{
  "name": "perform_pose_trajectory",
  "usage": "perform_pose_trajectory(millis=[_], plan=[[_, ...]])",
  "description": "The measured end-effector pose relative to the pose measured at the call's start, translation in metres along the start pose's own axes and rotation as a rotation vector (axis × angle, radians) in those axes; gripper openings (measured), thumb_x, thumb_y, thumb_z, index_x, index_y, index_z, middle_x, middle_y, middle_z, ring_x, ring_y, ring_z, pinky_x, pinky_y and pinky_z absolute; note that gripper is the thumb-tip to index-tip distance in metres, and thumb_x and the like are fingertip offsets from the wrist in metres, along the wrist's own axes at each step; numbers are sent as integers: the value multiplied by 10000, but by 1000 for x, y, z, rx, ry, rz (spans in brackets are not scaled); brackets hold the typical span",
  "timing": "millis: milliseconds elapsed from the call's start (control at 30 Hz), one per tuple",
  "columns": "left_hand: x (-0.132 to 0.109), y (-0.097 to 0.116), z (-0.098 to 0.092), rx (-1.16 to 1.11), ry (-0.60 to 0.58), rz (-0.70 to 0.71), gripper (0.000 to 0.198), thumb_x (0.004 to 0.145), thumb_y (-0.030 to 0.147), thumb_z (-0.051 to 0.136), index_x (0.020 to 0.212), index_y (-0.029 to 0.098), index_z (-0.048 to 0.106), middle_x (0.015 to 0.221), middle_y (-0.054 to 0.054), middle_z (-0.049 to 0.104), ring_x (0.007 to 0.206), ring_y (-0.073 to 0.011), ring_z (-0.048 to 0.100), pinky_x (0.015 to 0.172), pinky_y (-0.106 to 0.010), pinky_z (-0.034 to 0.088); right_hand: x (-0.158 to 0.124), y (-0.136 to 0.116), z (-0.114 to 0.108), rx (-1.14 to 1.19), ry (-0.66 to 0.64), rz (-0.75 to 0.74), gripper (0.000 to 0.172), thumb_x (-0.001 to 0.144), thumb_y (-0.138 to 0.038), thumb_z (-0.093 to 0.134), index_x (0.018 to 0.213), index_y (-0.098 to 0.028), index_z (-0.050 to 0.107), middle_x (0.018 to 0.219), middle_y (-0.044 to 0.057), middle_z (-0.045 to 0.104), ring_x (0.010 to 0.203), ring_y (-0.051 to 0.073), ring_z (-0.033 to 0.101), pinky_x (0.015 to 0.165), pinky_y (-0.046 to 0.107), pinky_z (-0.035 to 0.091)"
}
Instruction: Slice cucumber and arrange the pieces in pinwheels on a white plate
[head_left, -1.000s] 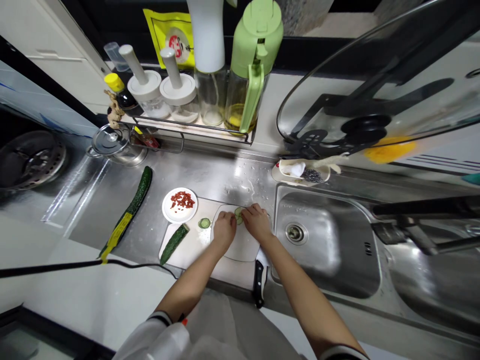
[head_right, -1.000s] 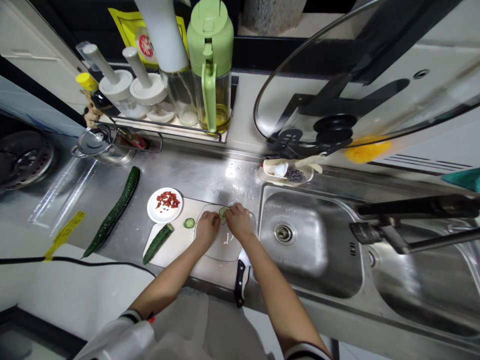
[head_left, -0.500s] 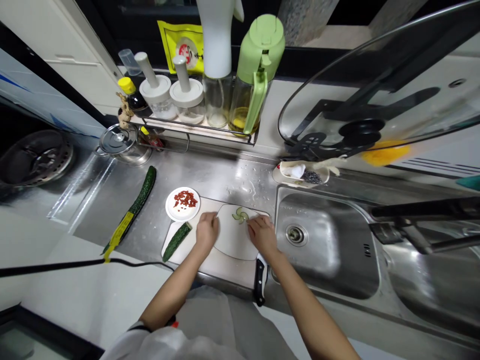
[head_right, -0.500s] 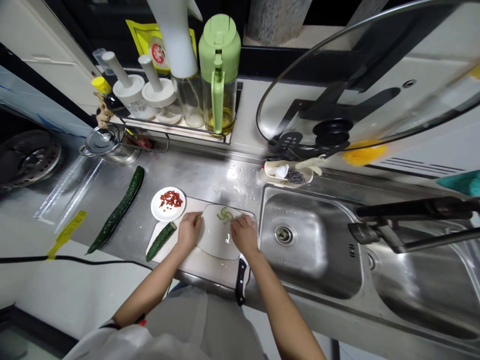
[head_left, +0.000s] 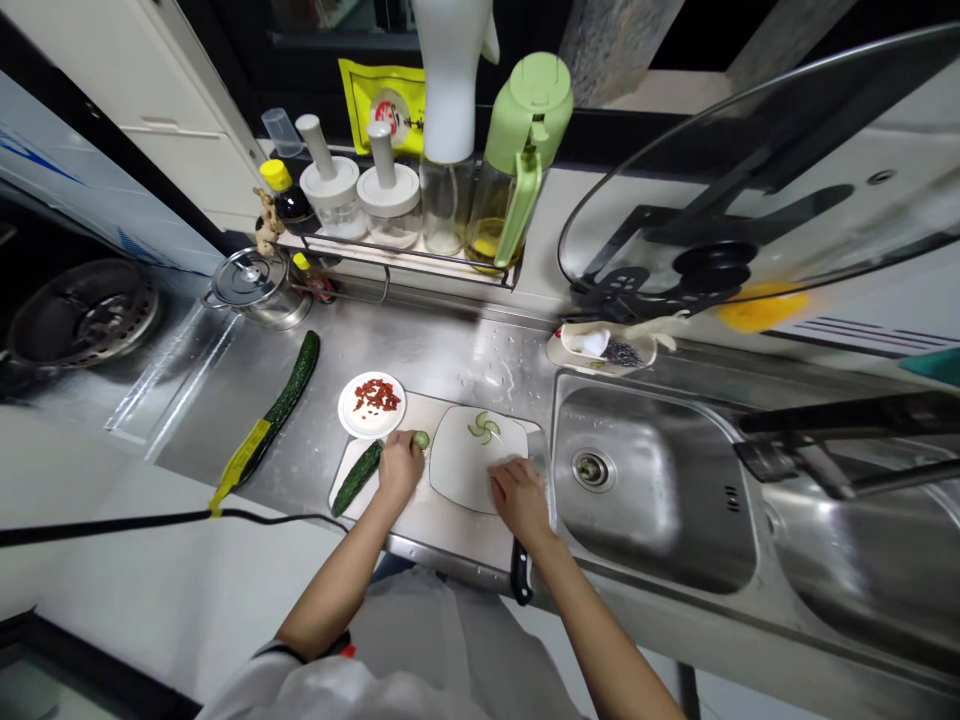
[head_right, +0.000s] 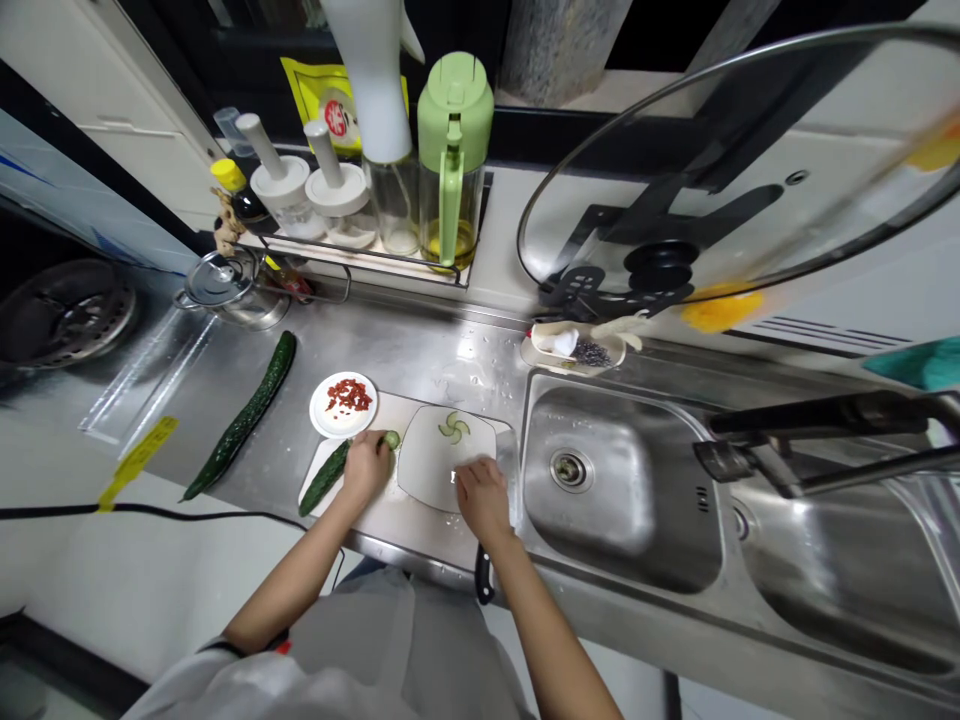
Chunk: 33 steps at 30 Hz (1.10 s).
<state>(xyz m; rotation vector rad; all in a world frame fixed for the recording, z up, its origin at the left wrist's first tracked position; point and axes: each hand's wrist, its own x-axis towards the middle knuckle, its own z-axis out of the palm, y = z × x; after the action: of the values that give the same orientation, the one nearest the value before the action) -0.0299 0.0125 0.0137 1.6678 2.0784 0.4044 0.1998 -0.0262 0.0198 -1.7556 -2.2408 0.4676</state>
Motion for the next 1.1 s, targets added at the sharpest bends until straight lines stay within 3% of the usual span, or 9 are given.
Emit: perform_pose_trajectory(millis=[300, 567, 700, 833, 933, 1100], plan=[[-1, 4, -6, -42, 16, -27, 197, 798, 172, 463, 898, 190, 632, 857, -65, 653, 814, -185, 595, 760, -275, 427, -11, -8, 3, 39, -3, 25, 215, 887, -206, 466, 928, -221, 676, 888, 53, 644, 1003, 218, 469, 768, 303, 326], [-7, 5, -15, -350, -87, 12, 160, 773, 220, 504, 853, 182, 637, 700, 11, 628, 595, -102, 535, 621, -208, 405, 1, -12, 13, 326, 39, 28, 205, 855, -180, 477, 901, -171, 677, 849, 62, 672, 858, 196, 542, 837, 337, 403], [-11, 17, -13, -552, -202, 15, 203, 752, 293, 556, 863, 170, 675, 671, 11, 612, 592, -95, 514, 590, -202, 405, 10, -17, 14, 521, 88, 133, 199, 817, -238, 541, 949, -187, 681, 945, 76, 686, 948, 214, 564, 866, 367, 424], [-15, 32, -11, -707, -407, -3, 259, 714, 349, 619, 855, 149, 701, 630, 4, 603, 570, -97, 499, 555, -211, 392, 16, -22, 9, 754, 17, 294, 276, 788, -336, 573, 1014, -218, 679, 1052, 67, 673, 1006, 209, 579, 851, 346, 448], [-17, 37, -7, -781, -515, 2, 291, 689, 364, 659, 858, 131, 698, 626, 2, 601, 561, -92, 484, 546, -213, 366, 16, -24, 3, 920, -69, 350, 276, 765, -388, 590, 935, -196, 693, 960, 61, 693, 914, 196, 613, 824, 321, 456], [-19, 39, 3, -850, -583, -42, 336, 666, 382, 691, 891, 134, 669, 618, 15, 589, 540, -81, 469, 539, -208, 343, 11, -21, -2, 1015, -120, 407, 227, 721, -400, 631, 732, -178, 681, 718, 26, 675, 709, 167, 594, 705, 287, 445]])
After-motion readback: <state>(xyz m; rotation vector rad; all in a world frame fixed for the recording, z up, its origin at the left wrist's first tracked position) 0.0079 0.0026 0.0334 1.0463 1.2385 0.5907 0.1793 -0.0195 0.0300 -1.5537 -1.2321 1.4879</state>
